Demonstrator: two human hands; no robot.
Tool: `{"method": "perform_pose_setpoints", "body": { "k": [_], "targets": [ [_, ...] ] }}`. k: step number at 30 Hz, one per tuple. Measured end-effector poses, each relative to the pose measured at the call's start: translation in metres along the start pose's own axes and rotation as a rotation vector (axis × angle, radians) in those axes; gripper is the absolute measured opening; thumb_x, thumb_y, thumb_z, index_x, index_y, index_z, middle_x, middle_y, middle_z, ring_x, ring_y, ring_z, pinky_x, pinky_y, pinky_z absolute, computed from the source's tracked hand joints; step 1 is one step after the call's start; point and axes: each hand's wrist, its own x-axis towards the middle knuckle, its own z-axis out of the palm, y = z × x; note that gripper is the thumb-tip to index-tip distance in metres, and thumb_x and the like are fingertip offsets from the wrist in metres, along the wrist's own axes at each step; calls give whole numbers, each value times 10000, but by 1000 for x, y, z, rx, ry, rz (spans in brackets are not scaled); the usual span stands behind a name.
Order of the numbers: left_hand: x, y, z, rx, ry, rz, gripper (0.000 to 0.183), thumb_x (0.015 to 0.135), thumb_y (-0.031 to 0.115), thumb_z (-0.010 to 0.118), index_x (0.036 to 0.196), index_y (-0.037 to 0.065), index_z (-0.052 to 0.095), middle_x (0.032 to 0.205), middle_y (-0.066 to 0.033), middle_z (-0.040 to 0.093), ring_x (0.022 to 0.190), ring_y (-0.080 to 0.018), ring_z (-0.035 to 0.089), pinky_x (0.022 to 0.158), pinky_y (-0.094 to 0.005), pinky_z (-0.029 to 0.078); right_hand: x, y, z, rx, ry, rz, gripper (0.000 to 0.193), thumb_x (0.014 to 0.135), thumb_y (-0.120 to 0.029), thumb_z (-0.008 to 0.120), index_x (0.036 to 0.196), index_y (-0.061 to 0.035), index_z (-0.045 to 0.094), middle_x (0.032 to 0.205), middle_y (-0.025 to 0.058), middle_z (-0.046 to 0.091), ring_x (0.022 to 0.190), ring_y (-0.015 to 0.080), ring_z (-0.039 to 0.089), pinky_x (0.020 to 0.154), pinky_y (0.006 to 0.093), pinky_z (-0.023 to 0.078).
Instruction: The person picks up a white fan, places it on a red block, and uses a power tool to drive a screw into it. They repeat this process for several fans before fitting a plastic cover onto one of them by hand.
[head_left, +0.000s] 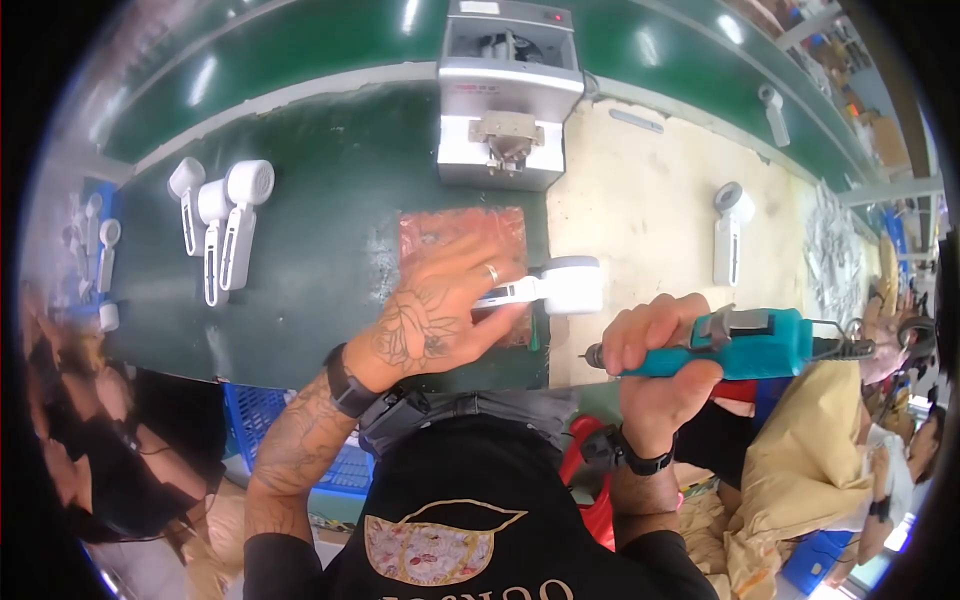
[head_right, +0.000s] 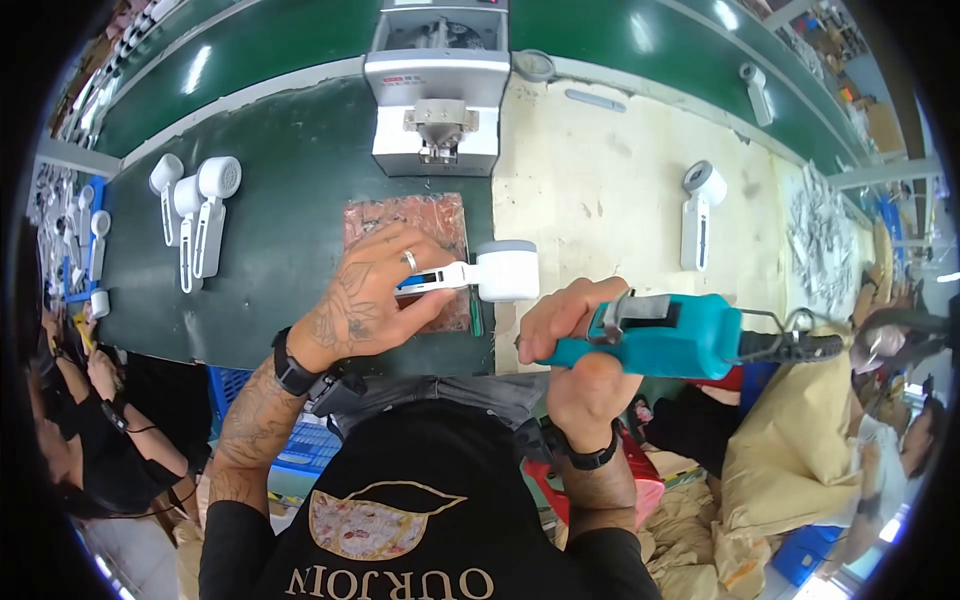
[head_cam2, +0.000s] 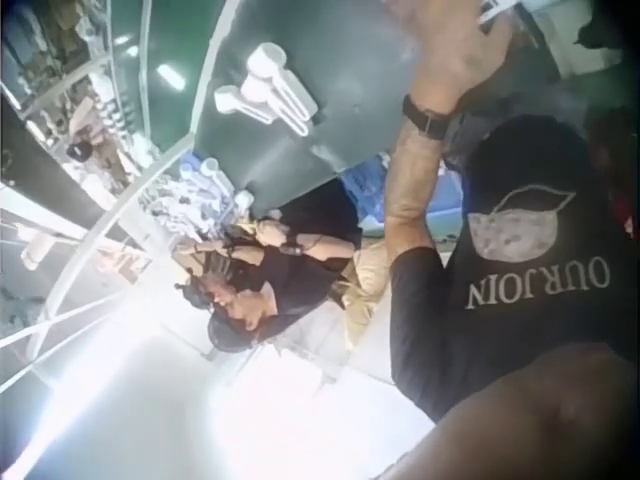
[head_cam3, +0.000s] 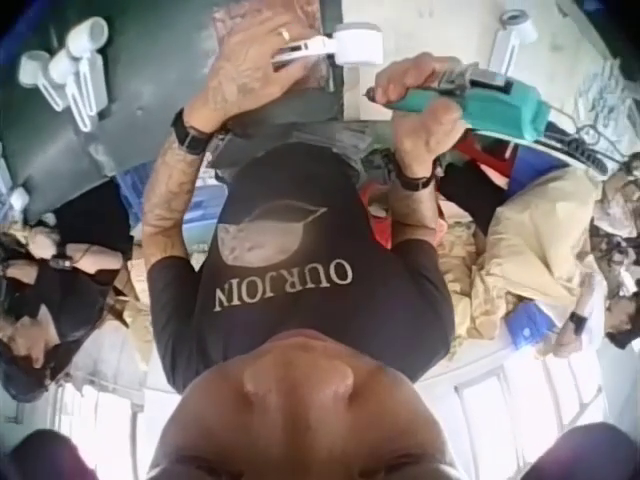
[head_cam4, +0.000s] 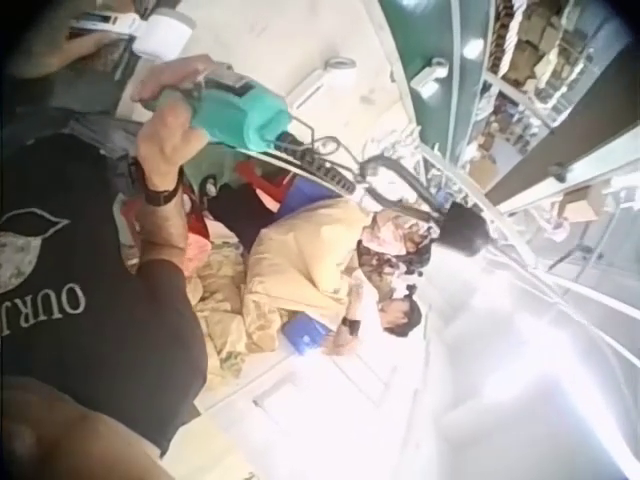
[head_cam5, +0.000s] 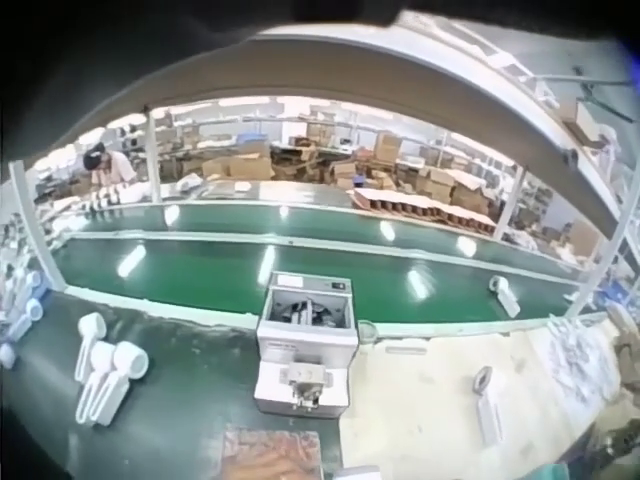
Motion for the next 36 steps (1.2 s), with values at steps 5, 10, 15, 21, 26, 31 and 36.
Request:
{"method": "perform_pose_setpoints", "body": {
  "k": [5, 10, 15, 21, 26, 31, 36],
  "targets": [
    [-6, -20, -12, 1, 31, -19, 246, 856, 169, 723, 1065, 46, 682, 1039, -117, 636, 949, -321, 565, 854, -416, 454, 50, -2, 46, -10, -70, -42, 651, 866, -552, 729, 1027, 41, 518, 732, 109, 560, 632, 209, 570, 573, 335, 472],
    [-8, -25, -5, 62, -11, 45, 393, 868, 261, 730, 1202, 74, 645, 1185, -119, 613, 1136, -331, 551, 997, -446, 432, 107, 29, 71, -149, -144, -250, 557, 981, -531, 585, 1069, 18, 560, 736, 76, 536, 667, 182, 556, 618, 321, 463],
    [-10, -29, -7, 71, 47, 41, 470, 842, 346, 756, 1237, 113, 653, 1196, -105, 624, 1140, -307, 569, 1015, -436, 434, 140, 46, 99, -289, -111, -244, 417, 1025, -402, 567, 1038, 15, 565, 727, 69, 558, 644, 185, 578, 599, 310, 474],
    [-13, -32, -8, 81, 4, -26, 615, 855, 381, 713, 1354, 59, 558, 1188, -102, 602, 1129, -292, 530, 997, -424, 418, 150, 72, 92, -258, -162, -259, 348, 1013, -346, 598, 998, -2, 549, 718, 72, 567, 629, 184, 582, 579, 299, 470],
    [-12, -32, -6, 50, 70, -28, 459, 801, 339, 783, 1198, 134, 677, 1160, -61, 638, 1071, -283, 580, 957, -414, 455, 136, 61, 91, -291, -148, -164, 387, 1007, -387, 599, 1014, -2, 558, 716, 72, 562, 625, 183, 572, 582, 310, 468],
    [-10, -28, -4, 77, 76, -50, 455, 800, 347, 782, 1190, 135, 680, 1161, -56, 636, 1080, -279, 576, 959, -416, 449, 97, 33, 70, -242, -132, -107, 600, 944, -577, 618, 1038, 13, 554, 706, 67, 523, 593, 193, 535, 566, 325, 439],
    [-12, -29, -6, 90, 76, -58, 443, 807, 349, 776, 1186, 139, 681, 1164, -54, 636, 1090, -279, 571, 970, -423, 441, 86, 35, 66, -326, -179, -103, 650, 939, -606, 604, 1058, 29, 539, 703, 74, 533, 604, 195, 548, 564, 319, 434]
  ]
}}
